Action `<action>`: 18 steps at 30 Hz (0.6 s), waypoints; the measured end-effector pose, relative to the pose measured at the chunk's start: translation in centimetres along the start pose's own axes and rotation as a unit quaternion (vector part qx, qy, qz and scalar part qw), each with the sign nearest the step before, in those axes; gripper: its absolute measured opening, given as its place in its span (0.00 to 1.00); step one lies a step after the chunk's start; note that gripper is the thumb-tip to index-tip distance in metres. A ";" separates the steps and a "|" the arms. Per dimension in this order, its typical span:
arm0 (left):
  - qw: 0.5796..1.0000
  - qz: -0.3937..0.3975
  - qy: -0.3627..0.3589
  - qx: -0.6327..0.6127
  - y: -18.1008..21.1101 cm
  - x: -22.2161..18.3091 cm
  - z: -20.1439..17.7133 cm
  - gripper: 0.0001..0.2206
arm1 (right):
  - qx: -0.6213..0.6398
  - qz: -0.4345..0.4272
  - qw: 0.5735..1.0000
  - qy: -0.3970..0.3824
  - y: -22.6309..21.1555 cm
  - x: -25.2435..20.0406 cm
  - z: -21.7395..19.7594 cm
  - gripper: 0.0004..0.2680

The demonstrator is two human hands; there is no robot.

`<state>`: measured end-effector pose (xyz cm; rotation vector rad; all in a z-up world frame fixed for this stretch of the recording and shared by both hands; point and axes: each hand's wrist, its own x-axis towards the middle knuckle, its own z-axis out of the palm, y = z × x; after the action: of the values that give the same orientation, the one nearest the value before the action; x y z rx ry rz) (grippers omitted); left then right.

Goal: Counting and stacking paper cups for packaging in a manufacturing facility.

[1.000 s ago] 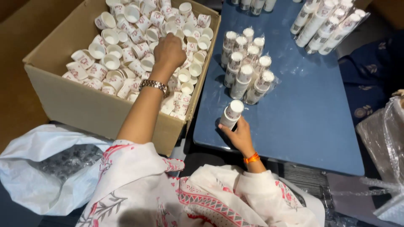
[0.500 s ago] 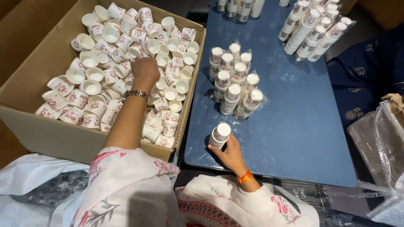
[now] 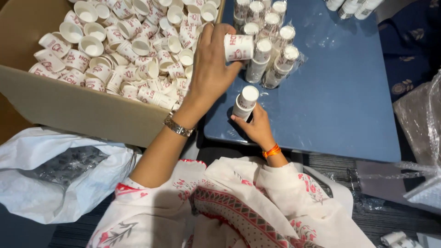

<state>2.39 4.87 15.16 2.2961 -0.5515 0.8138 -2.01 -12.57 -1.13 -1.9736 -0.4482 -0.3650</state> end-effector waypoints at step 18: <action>0.950 -0.101 0.118 -0.272 -0.4 -11.2 14.1 0.27 | 0.021 -0.037 0.999 0.029 1.2 0.1 0.5 0.13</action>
<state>0.25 -2.51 -1.16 1.6892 -0.3662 0.7138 -1.32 -12.59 -2.28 -1.9035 -0.4894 -0.4561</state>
